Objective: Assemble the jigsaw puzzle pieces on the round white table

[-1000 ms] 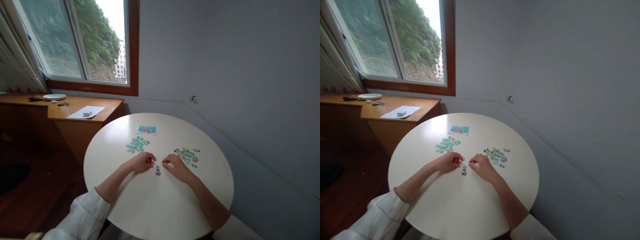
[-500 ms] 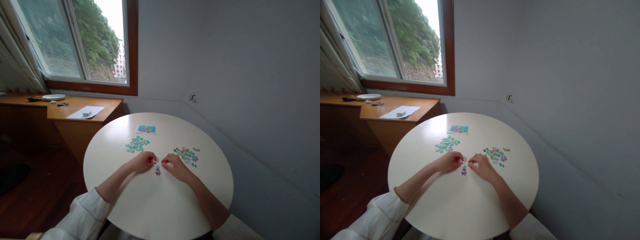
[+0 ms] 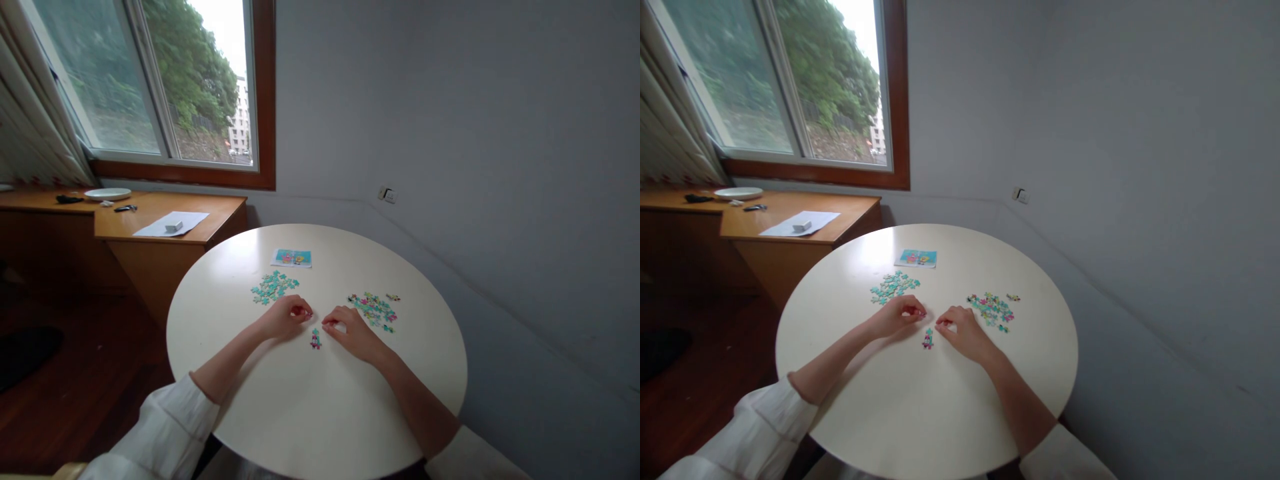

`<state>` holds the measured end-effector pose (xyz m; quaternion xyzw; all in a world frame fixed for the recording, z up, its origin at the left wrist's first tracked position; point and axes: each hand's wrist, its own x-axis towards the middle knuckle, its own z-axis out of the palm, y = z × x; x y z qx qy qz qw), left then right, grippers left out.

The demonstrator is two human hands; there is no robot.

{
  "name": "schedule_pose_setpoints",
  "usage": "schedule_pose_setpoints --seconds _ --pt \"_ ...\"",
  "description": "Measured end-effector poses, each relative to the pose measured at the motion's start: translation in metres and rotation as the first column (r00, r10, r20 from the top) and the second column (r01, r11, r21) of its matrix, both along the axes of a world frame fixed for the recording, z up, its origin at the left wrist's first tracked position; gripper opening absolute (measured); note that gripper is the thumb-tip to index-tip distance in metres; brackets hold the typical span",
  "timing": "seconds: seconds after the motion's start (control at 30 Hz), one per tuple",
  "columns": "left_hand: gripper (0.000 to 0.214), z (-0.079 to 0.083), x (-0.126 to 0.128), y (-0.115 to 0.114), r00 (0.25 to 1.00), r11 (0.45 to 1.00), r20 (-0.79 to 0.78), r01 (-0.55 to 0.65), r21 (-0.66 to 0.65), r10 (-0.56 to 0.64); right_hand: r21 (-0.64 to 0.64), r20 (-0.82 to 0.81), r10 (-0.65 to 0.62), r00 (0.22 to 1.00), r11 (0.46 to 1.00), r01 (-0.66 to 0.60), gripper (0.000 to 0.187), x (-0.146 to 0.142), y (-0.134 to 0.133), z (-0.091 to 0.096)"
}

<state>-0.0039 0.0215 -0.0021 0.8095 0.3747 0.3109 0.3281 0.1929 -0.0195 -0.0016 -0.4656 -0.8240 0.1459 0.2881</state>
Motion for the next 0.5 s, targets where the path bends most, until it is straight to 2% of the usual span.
schedule_pose_setpoints --seconds 0.23,0.5 --pt "0.01 -0.0003 0.0014 0.0007 0.988 0.979 0.153 0.01 -0.203 0.022 0.006 0.007 0.006 1.0 1.0 -0.006 0.01 0.0006 0.0005 -0.0012" --pt "0.014 0.0015 0.0026 0.0013 0.972 0.961 0.229 0.006 -0.277 0.059 0.001 -0.002 0.001 1.0 1.0 -0.001 0.012 0.0012 0.0015 -0.0026"
